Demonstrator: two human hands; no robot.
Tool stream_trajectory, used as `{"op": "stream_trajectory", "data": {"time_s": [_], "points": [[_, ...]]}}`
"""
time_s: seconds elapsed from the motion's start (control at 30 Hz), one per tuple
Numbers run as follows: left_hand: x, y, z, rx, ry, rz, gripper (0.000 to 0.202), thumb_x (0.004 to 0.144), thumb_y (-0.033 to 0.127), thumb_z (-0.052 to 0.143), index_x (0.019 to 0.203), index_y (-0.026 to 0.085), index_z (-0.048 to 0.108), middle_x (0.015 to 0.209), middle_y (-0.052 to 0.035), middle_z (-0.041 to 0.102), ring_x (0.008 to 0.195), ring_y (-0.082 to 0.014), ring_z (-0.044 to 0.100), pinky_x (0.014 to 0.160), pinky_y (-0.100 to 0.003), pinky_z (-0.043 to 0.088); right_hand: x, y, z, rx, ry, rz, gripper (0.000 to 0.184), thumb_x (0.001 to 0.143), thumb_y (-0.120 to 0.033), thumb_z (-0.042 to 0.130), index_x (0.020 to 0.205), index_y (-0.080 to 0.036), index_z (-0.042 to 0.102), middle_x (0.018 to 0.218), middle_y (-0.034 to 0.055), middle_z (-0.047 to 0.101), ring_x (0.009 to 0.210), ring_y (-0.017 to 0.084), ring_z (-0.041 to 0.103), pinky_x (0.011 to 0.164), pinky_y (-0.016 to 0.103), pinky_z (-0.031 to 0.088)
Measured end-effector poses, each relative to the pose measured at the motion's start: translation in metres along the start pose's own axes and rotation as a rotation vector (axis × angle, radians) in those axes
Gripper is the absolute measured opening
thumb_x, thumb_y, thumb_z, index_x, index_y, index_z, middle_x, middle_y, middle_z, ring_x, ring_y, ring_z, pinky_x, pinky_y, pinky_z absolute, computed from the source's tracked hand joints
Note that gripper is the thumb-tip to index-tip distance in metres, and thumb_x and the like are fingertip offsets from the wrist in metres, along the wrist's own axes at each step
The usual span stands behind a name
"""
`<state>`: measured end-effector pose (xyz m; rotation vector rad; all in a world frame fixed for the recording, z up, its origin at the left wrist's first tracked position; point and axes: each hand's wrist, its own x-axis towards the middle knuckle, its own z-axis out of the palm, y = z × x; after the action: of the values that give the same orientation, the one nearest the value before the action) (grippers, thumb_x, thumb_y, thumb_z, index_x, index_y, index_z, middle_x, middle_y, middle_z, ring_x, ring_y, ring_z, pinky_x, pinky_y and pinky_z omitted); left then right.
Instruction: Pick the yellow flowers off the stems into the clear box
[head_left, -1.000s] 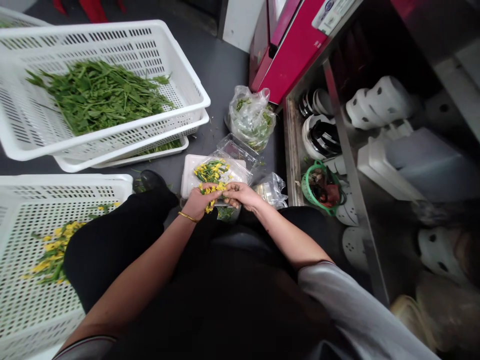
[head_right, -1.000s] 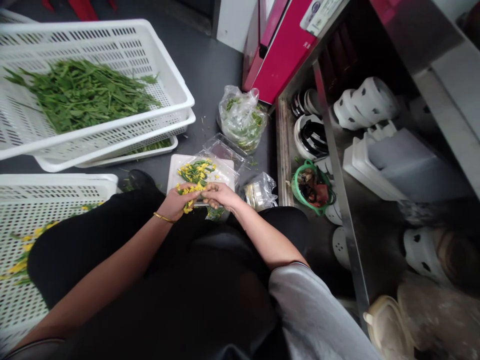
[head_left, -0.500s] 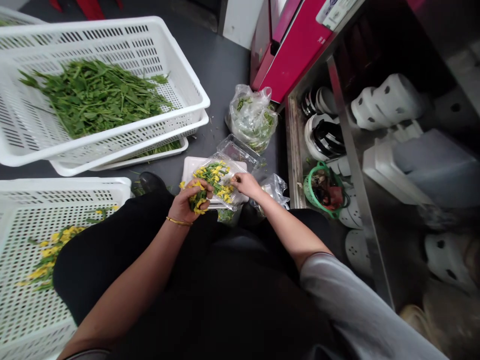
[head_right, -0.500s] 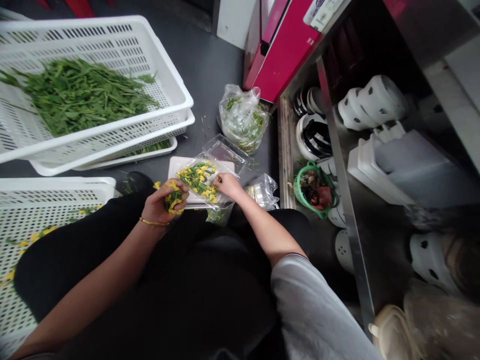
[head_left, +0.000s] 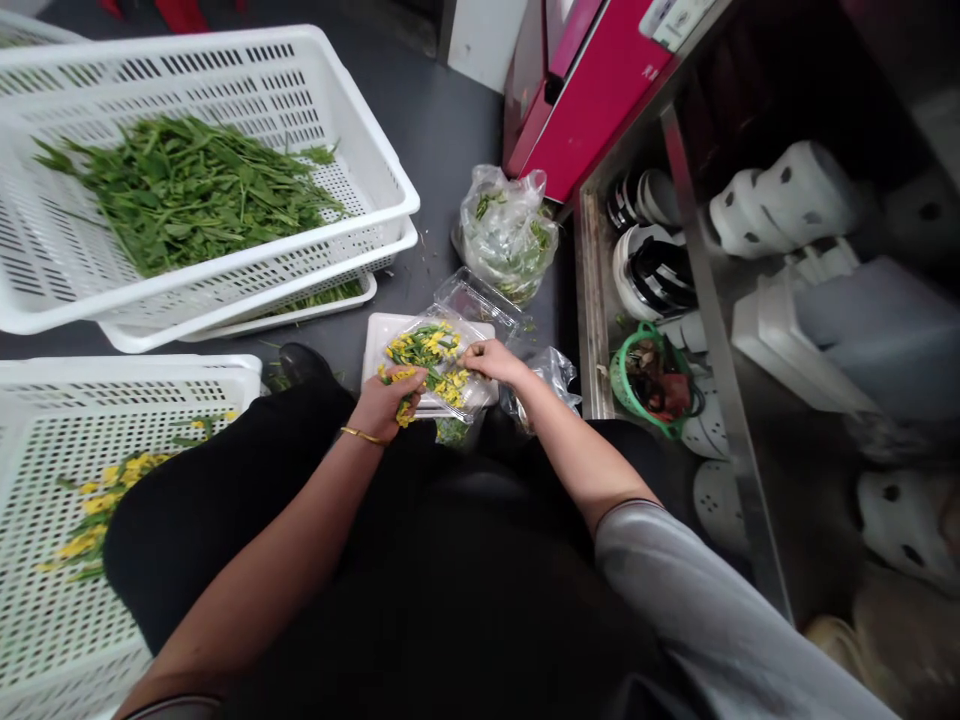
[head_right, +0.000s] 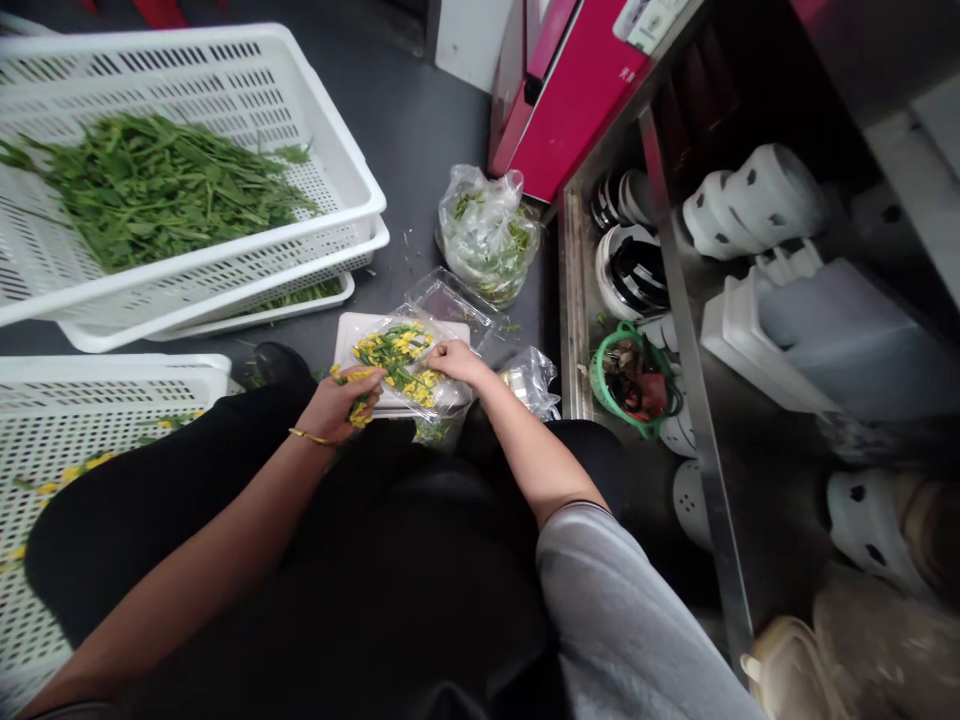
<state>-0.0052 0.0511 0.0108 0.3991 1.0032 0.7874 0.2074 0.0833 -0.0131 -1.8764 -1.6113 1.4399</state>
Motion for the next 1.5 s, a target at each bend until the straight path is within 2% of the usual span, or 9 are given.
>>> {"op": "stream_trajectory", "data": {"time_s": [0.17, 0.37, 0.53, 0.7, 0.83, 1.0, 1.17, 1.3, 1.5], "points": [[-0.001, -0.019, 0.005, 0.080, -0.053, 0.042, 0.043, 0.048, 0.023, 0.082, 0.084, 0.012, 0.060, 0.046, 0.0033, 0.053, 0.036, -0.0071, 0.043, 0.033, -0.018, 0.029, -0.042, -0.029, 0.020, 0.230, -0.147, -0.073, 0.023, 0.068, -0.036, 0.065, 0.068, -0.015, 0.056, 0.044, -0.0083, 0.046, 0.038, 0.004, 0.037, 0.040, 0.017, 0.031], [-0.015, -0.020, 0.006, 0.061, -0.151, 0.104, 0.031, 0.055, 0.025, 0.080, 0.072, 0.013, 0.057, 0.047, 0.0032, 0.052, 0.036, -0.0060, 0.042, 0.033, -0.017, 0.027, -0.076, -0.030, 0.040, 0.407, -0.118, -0.064, 0.031, 0.070, -0.045, 0.064, 0.071, -0.015, 0.056, 0.043, -0.0081, 0.047, 0.034, 0.004, 0.035, 0.035, 0.016, 0.027], [-0.025, -0.015, 0.007, 0.056, -0.177, 0.079, 0.030, 0.053, 0.021, 0.080, 0.072, 0.012, 0.058, 0.051, 0.0008, 0.056, 0.038, -0.0058, 0.044, 0.033, -0.016, 0.028, -0.097, -0.029, 0.044, 0.389, 0.041, -0.104, 0.031, 0.068, -0.045, 0.065, 0.067, -0.016, 0.057, 0.047, -0.0067, 0.047, 0.038, 0.005, 0.037, 0.038, 0.018, 0.030], [-0.030, -0.019, 0.011, -0.176, -0.268, 0.024, 0.029, 0.055, 0.017, 0.078, 0.076, 0.012, 0.059, 0.059, -0.0012, 0.058, 0.044, -0.0049, 0.045, 0.034, -0.014, 0.028, -0.104, -0.047, 0.053, 0.195, 0.370, -0.232, 0.026, 0.076, -0.043, 0.058, 0.073, -0.018, 0.060, 0.062, -0.0006, 0.056, 0.053, 0.010, 0.049, 0.051, 0.022, 0.041], [-0.030, -0.014, 0.010, -0.290, -0.277, 0.000, 0.025, 0.058, 0.014, 0.074, 0.076, 0.013, 0.058, 0.061, -0.0003, 0.056, 0.046, -0.0042, 0.044, 0.035, -0.012, 0.027, -0.102, -0.052, 0.053, 0.094, 0.453, -0.262, 0.026, 0.081, -0.043, 0.053, 0.079, -0.018, 0.062, 0.076, 0.0032, 0.061, 0.066, 0.013, 0.055, 0.062, 0.024, 0.045], [-0.030, 0.018, -0.003, -0.279, -0.218, 0.158, 0.019, 0.057, 0.016, 0.070, 0.073, 0.015, 0.059, 0.070, -0.0032, 0.059, 0.054, -0.0080, 0.049, 0.037, -0.016, 0.030, -0.089, -0.032, 0.015, -0.145, -0.074, -0.216, 0.023, 0.073, -0.032, 0.063, 0.091, -0.017, 0.063, 0.077, 0.0009, 0.062, 0.064, 0.012, 0.056, 0.062, 0.023, 0.045], [-0.030, 0.032, -0.006, -0.245, -0.290, 0.191, 0.022, 0.055, 0.024, 0.072, 0.072, 0.016, 0.059, 0.075, -0.0049, 0.059, 0.054, -0.0090, 0.048, 0.035, -0.016, 0.025, -0.033, -0.021, 0.008, -0.693, 0.125, -0.088, 0.024, 0.080, -0.029, 0.055, 0.099, -0.019, 0.065, 0.099, 0.0085, 0.063, 0.083, 0.018, 0.059, 0.072, 0.026, 0.042], [-0.022, 0.026, -0.003, -0.214, -0.227, 0.080, 0.028, 0.053, 0.025, 0.076, 0.066, 0.016, 0.054, 0.063, -0.0012, 0.054, 0.048, -0.0066, 0.043, 0.033, -0.014, 0.018, 0.014, -0.016, 0.034, -0.814, -0.073, -0.009, 0.017, 0.075, -0.023, 0.058, 0.088, -0.017, 0.068, 0.096, 0.0098, 0.066, 0.081, 0.020, 0.060, 0.064, 0.024, 0.039], [-0.001, 0.011, -0.005, -0.118, -0.034, -0.041, 0.030, 0.053, 0.018, 0.078, 0.075, 0.012, 0.060, 0.058, -0.0001, 0.057, 0.043, -0.0056, 0.045, 0.033, -0.015, 0.025, 0.003, -0.015, 0.014, -0.728, 0.009, -0.158, 0.014, 0.077, -0.020, 0.056, 0.086, -0.016, 0.066, 0.089, 0.0064, 0.065, 0.077, 0.016, 0.057, 0.067, 0.023, 0.037]]}}
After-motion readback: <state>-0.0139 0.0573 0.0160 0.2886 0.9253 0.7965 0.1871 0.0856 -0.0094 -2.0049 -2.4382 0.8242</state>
